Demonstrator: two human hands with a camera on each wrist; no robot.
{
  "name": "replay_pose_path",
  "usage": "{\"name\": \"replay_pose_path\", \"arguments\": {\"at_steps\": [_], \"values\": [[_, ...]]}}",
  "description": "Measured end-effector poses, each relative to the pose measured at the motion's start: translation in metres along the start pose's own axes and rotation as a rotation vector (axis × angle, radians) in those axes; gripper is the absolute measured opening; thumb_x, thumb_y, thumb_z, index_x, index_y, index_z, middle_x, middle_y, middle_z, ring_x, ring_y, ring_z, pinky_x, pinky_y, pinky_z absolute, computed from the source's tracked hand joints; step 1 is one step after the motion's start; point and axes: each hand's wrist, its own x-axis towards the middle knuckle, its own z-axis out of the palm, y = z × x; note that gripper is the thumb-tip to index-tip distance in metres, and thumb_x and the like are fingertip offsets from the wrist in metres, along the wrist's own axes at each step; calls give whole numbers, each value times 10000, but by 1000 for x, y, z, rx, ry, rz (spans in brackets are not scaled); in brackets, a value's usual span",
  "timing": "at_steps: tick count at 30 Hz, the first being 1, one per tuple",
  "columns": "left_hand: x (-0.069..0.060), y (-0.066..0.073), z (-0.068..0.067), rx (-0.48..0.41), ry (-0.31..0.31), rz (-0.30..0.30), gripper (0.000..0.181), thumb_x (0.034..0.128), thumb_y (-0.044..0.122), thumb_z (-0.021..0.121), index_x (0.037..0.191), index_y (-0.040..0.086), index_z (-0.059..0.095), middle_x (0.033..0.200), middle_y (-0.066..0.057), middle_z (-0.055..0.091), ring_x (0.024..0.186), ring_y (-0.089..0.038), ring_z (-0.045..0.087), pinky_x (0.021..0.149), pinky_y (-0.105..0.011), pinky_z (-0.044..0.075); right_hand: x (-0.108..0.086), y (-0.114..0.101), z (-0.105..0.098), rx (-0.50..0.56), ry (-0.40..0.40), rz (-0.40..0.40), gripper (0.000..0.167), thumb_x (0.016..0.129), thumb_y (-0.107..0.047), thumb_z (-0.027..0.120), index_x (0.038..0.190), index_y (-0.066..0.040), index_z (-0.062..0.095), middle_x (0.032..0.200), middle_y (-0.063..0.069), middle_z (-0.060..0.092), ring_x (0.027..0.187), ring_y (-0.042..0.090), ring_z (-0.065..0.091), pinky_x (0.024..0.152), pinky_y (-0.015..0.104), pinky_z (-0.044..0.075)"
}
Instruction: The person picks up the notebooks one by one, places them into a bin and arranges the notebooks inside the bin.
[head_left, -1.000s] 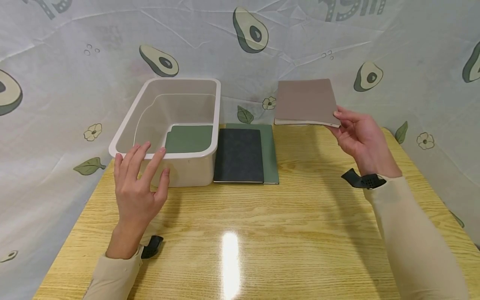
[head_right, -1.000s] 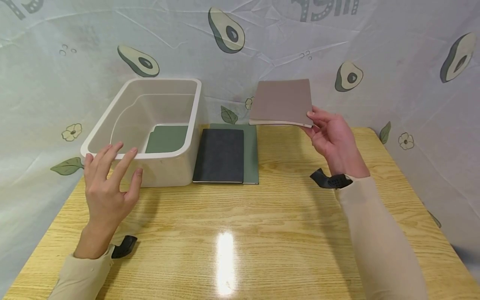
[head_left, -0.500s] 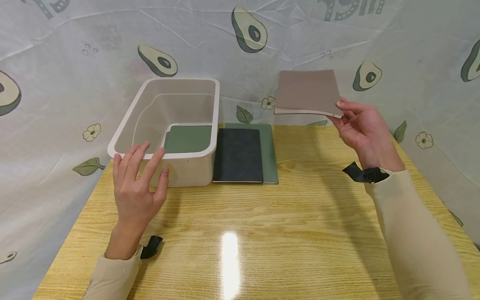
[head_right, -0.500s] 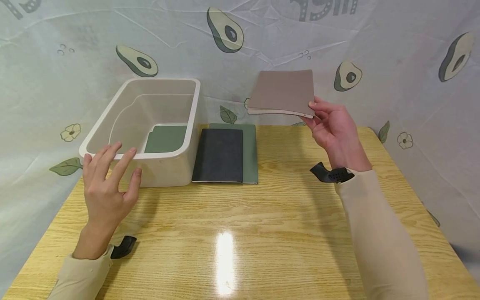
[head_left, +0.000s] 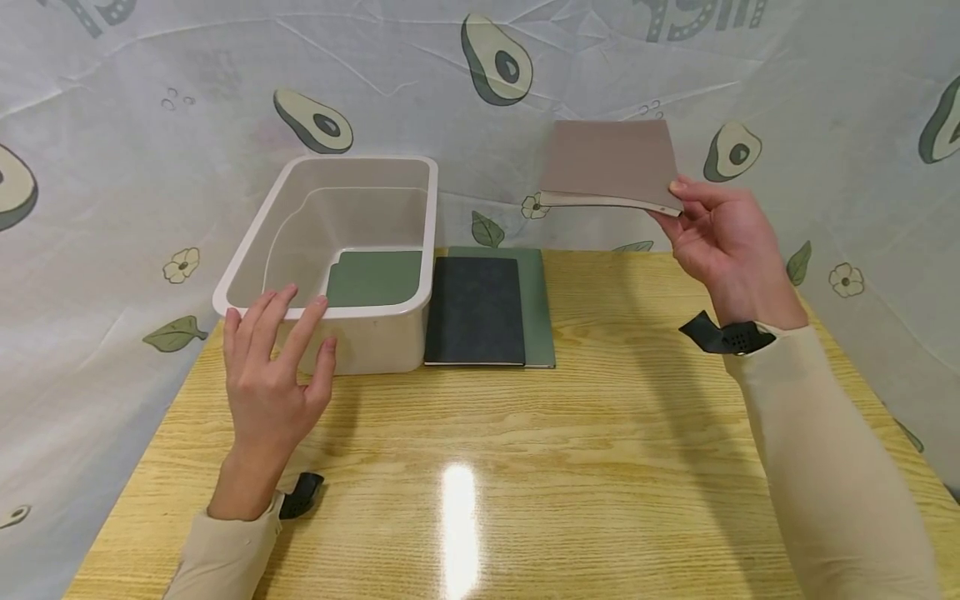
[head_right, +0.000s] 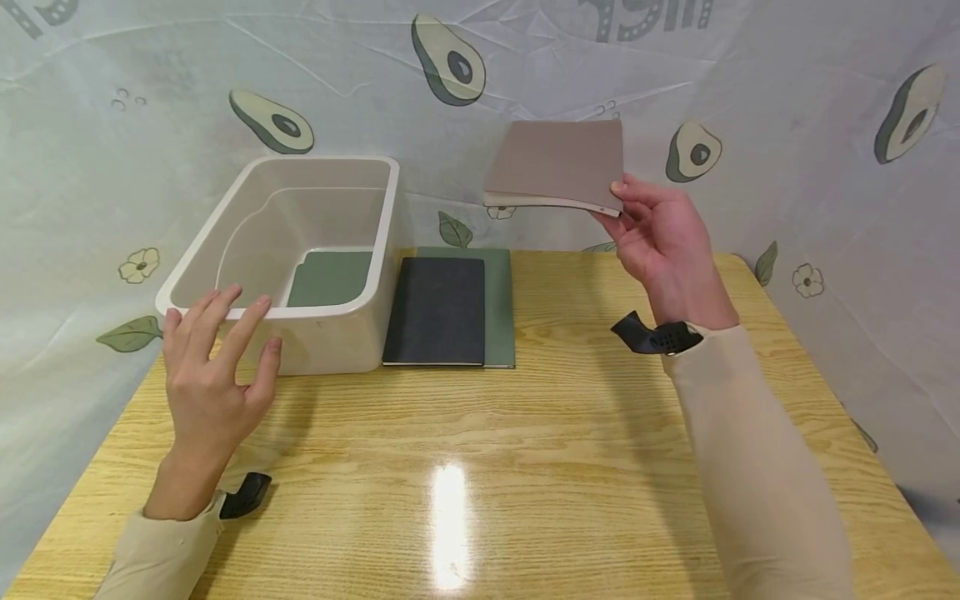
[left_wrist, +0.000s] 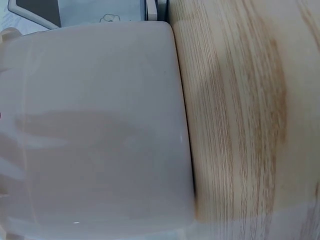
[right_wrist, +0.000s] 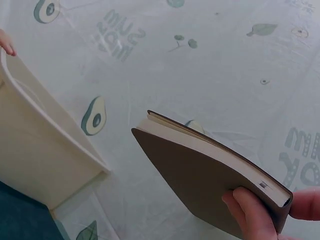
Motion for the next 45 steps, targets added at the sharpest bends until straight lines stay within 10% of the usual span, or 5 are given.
{"name": "replay_pose_path", "arguments": {"at_steps": [45], "values": [[-1,-1,-3,1,-20,-5,430,905,153,709,1333,136,745,1415,-217,677,1366,-450,578,1245,-693,276,-2,8,43,12,29,-60,569,926,227,560,1407,-75,544,1258,187,724,1261,327,719,1188,453,456]]}}
